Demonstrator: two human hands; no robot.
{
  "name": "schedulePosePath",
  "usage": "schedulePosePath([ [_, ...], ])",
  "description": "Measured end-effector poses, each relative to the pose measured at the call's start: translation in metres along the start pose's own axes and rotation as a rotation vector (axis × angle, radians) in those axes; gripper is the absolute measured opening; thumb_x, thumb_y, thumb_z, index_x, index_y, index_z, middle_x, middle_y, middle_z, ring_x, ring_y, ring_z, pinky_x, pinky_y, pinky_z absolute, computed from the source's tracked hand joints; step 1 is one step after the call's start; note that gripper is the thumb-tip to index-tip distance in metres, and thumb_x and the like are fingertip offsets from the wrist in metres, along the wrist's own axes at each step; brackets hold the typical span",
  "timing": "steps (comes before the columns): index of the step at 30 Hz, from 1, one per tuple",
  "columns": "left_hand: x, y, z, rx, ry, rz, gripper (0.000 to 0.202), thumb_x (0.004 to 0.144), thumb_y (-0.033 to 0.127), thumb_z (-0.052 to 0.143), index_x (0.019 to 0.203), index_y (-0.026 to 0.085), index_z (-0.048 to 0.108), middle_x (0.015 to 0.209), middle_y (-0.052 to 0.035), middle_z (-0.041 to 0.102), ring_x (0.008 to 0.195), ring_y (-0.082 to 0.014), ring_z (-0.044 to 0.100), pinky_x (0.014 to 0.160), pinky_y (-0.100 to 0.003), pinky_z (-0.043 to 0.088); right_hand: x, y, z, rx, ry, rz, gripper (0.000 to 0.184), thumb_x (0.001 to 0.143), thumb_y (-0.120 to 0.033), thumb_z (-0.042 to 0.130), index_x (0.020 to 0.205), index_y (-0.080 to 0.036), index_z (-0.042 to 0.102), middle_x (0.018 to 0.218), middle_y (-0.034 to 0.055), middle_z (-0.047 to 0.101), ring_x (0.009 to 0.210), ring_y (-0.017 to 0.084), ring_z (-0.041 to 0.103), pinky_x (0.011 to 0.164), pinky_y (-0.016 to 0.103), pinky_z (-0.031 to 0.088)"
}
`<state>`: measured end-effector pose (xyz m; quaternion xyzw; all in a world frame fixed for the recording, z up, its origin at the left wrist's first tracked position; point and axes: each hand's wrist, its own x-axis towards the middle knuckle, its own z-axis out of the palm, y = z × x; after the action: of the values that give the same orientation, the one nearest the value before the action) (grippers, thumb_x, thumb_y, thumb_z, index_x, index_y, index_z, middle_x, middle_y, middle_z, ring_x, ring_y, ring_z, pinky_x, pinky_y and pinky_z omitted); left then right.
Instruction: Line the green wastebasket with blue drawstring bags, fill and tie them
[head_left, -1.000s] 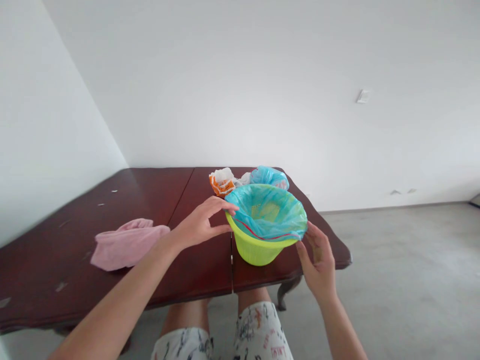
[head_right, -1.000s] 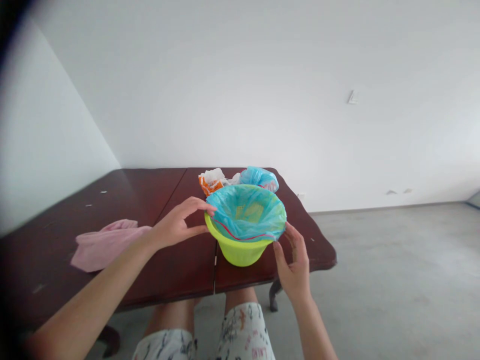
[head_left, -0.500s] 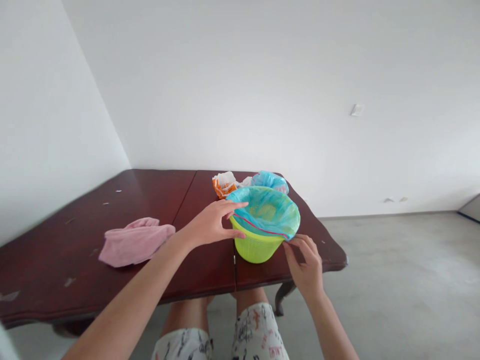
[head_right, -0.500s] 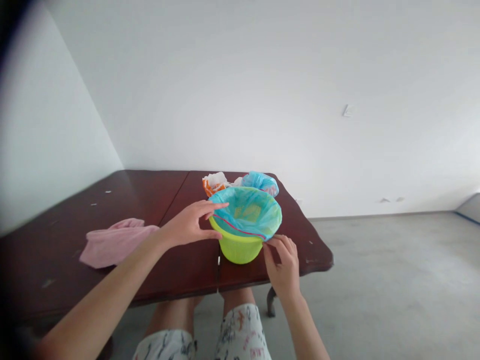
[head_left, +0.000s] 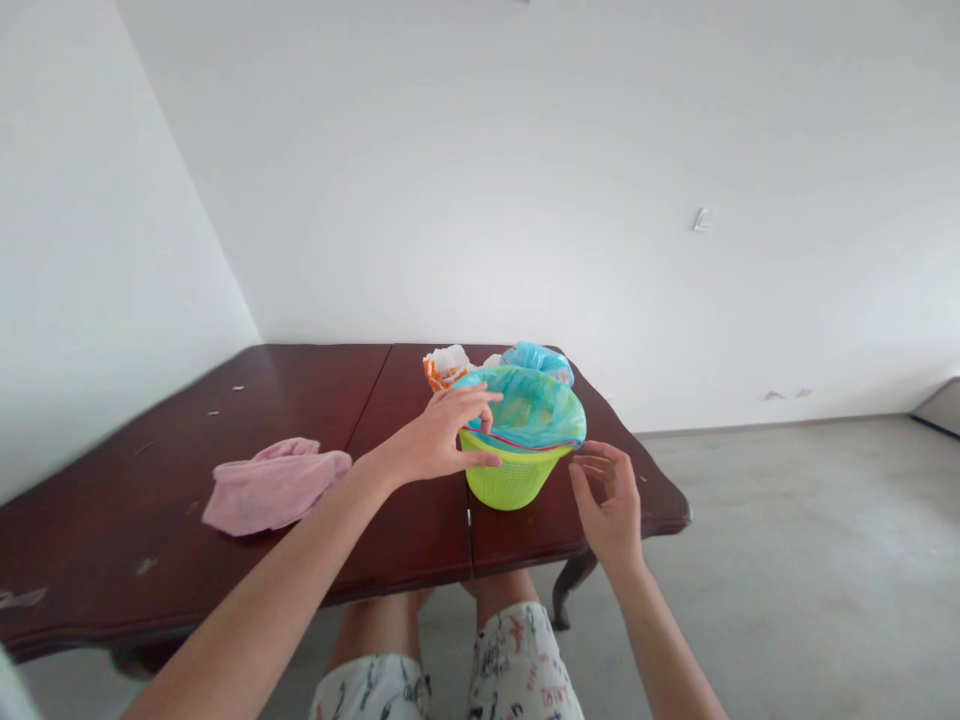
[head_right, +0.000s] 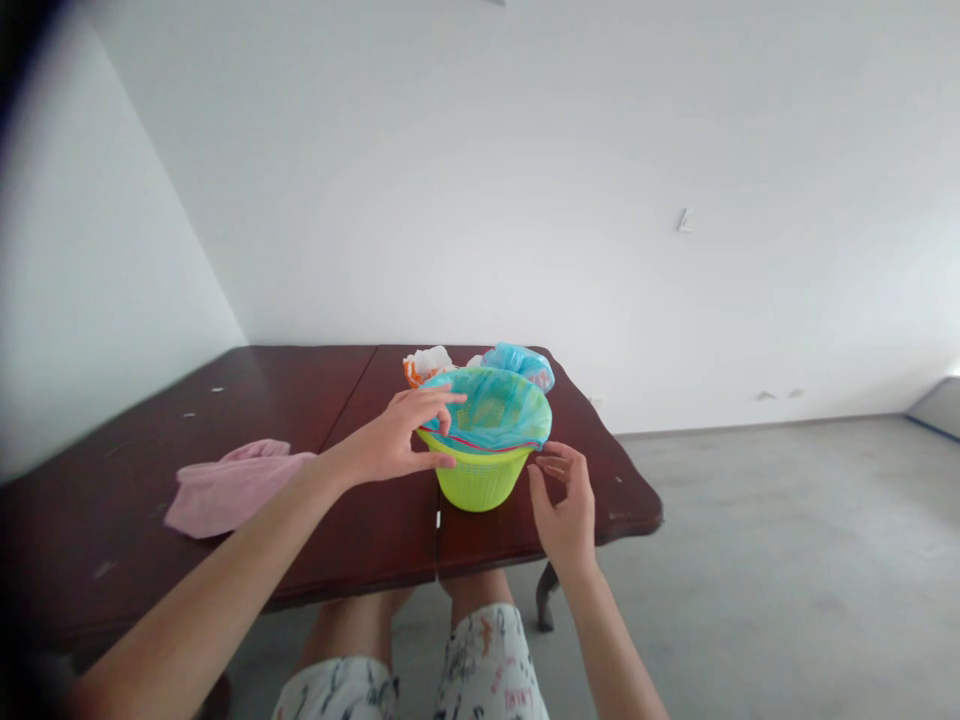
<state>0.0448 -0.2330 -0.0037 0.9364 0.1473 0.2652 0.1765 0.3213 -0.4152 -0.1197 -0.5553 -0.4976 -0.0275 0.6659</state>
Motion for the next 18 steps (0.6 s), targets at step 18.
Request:
schedulePosePath([
  [18, 0.017, -0.01, 0.016, -0.104, -0.137, -0.018, 0.061, 0.097, 0.081, 0.091, 0.113, 0.025, 0.075, 0.121, -0.0068, 0.073, 0.12, -0.0327, 0.064, 0.111, -0.048, 0.048, 0.022, 0.009, 0.01, -0.026, 0.063, 0.045, 0.029, 0.11, -0.038, 0.078, 0.134, -0.025, 0.069, 0.128, 0.0115, 0.077, 0.099, 0.025, 0.078, 0.09, 0.045, 0.069],
])
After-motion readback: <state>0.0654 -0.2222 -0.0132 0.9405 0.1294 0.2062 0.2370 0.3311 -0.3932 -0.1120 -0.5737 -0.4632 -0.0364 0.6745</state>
